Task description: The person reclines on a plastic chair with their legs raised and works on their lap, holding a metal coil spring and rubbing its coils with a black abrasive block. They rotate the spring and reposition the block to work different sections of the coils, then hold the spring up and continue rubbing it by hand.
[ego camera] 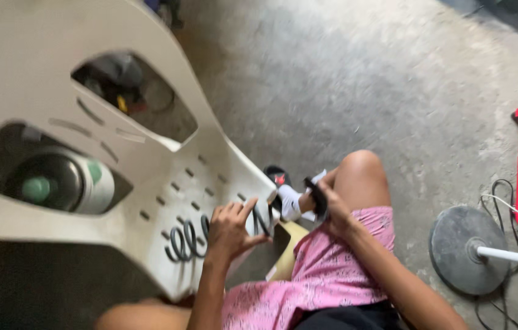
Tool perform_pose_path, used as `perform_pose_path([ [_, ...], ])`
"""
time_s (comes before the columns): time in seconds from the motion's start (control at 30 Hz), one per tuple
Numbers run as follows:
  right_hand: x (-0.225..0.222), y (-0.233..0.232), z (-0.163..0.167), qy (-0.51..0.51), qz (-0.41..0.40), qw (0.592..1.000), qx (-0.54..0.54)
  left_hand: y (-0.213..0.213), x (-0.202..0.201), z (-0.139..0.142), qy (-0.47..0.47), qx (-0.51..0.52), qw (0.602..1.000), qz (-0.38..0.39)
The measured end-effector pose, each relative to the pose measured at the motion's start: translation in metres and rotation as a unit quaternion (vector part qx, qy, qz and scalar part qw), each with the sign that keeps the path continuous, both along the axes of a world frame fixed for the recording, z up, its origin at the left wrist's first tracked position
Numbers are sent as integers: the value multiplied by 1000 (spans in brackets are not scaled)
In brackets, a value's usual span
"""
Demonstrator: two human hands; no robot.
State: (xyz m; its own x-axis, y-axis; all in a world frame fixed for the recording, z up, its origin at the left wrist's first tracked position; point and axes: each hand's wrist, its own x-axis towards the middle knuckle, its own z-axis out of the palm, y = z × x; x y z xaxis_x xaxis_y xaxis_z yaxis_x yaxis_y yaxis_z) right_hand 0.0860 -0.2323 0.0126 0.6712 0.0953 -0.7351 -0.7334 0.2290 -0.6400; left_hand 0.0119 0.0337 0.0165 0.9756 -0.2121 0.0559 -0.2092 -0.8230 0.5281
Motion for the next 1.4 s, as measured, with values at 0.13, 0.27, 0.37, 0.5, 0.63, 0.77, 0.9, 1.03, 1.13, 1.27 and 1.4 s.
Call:
perform_pose_path([
  [0.13, 2, 6, 2, -74, 79, 991, 82, 0, 2, -2, 34, 3, 999, 1],
  [0.27, 1, 10, 1, -73, 80, 993, 50, -1, 2, -1, 21, -2, 1000, 5],
  [0.37, 1, 10, -2, -97, 78, 992, 33, -1, 2, 0, 47, 4, 999, 6],
  [0.5, 2, 6, -5, -39, 44, 991, 121, 0, 3, 3, 59, 8, 998, 8],
  [0.63, 2, 1, -7, 4, -23, 991, 129, -1, 3, 5, 64, 10, 998, 7],
  [0.77, 3, -1, -12, 16, 34, 984, 173, -1, 3, 7, 58, 14, 998, 6],
  [0.9, 2, 0, -9, -36, 46, 993, 99, -1, 2, 8, 60, 10, 998, 9],
  [1.03, -1, 4, 1, -45, 73, 993, 78, -1, 1, 8, 45, 5, 999, 8],
  [1.13, -1, 8, 9, -38, 62, 994, 82, -1, 0, 8, 37, 6, 999, 8],
  [1.27, 0, 9, 11, -35, 55, 993, 96, -1, -1, 6, 38, 7, 999, 9],
  [1.4, 1, 9, 8, -62, 111, 985, 119, -1, -1, 4, 35, 12, 999, 10],
])
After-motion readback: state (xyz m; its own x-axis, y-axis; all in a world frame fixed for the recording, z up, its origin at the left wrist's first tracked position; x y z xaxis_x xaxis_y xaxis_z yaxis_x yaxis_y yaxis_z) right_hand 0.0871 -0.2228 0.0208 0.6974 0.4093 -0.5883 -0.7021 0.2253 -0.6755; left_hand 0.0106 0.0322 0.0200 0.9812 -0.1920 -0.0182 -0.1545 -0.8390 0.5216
